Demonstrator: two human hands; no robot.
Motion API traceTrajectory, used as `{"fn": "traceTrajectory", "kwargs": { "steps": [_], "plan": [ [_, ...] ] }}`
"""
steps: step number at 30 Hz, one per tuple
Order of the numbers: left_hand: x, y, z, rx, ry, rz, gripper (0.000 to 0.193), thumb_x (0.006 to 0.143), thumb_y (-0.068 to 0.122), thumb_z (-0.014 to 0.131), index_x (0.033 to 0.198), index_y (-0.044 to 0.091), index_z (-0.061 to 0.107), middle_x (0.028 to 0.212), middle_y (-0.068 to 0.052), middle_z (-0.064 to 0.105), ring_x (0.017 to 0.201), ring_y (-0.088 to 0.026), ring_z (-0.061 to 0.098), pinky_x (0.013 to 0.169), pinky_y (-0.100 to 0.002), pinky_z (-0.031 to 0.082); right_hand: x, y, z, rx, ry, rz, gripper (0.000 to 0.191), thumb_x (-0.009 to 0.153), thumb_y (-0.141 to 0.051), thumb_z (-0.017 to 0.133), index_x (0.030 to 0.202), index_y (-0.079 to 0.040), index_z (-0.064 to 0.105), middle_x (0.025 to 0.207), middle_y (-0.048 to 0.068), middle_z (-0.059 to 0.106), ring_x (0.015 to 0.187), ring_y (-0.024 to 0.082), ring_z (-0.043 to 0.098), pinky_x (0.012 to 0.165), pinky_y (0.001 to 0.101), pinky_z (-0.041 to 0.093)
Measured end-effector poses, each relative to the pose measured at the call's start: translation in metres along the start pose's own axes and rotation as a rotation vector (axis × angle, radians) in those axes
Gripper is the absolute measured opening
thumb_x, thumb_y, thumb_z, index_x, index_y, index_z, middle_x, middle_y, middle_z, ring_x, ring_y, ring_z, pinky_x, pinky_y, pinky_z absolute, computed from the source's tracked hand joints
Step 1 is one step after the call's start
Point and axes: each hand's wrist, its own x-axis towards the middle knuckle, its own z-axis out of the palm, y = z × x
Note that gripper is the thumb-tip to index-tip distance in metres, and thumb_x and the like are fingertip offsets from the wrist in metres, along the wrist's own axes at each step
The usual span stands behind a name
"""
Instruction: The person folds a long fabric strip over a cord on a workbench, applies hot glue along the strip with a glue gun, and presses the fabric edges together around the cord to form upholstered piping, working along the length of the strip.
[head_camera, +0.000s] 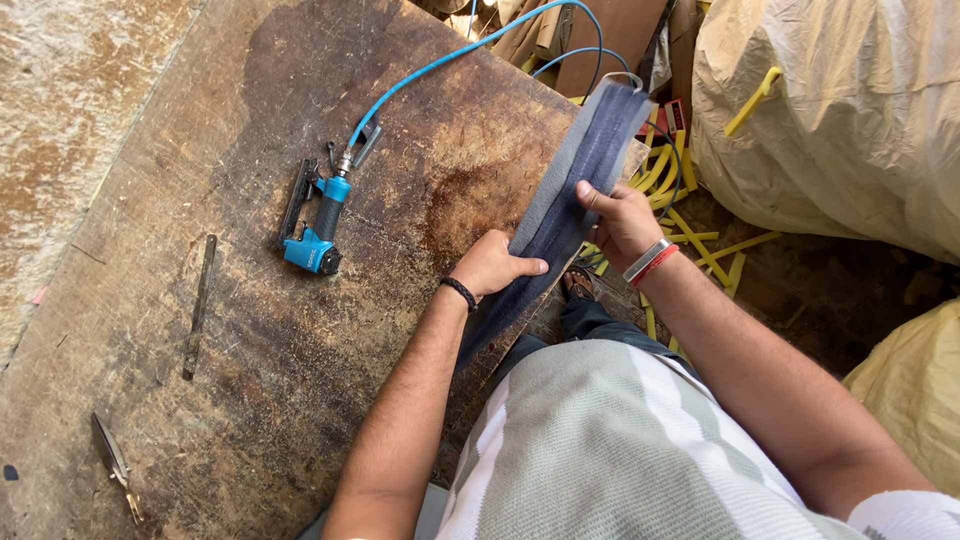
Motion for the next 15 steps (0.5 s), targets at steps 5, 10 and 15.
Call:
{"fn": "traceTrajectory", "kwargs": {
  "steps": [5,10,15],
  "plan": [
    [-0.007,-0.003,-0.001,0.087,0.171,-0.150,0.031,0.081,0.013,0.080,0.108,-0.001,0.075,0.096,-0.015,0.080,0.085,-0.023,0.078,0.078,-0.036,0.061,-0.003,0.042,0.014,-0.147,-0.125,0.107,0.023,0.086,-0.009,0.077,0.107,0.000,0.072,0.102,0.012,0.076,0.090,0.022,0.075,0.082,0.0370,0.063],
    [-0.012,-0.017,0.004,0.132,0.205,-0.136,0.031,0.081,0.012,0.083,0.107,-0.003,0.076,0.097,-0.016,0.080,0.086,-0.022,0.077,0.081,-0.036,0.060,0.026,0.048,-0.002,-0.041,0.073,0.034,0.022,0.090,-0.017,0.078,0.102,0.000,0.072,0.094,0.010,0.077,0.083,0.022,0.073,0.078,0.0359,0.062],
    [-0.011,-0.034,-0.001,0.039,0.168,-0.153,0.034,0.080,0.012,0.083,0.110,-0.003,0.077,0.100,-0.014,0.081,0.088,-0.021,0.076,0.085,-0.035,0.058,0.049,0.015,-0.024,-0.098,0.181,-0.036,0.021,0.098,-0.021,0.081,0.102,-0.005,0.069,0.092,0.004,0.072,0.075,0.016,0.066,0.066,0.0313,0.051]
  ]
}}
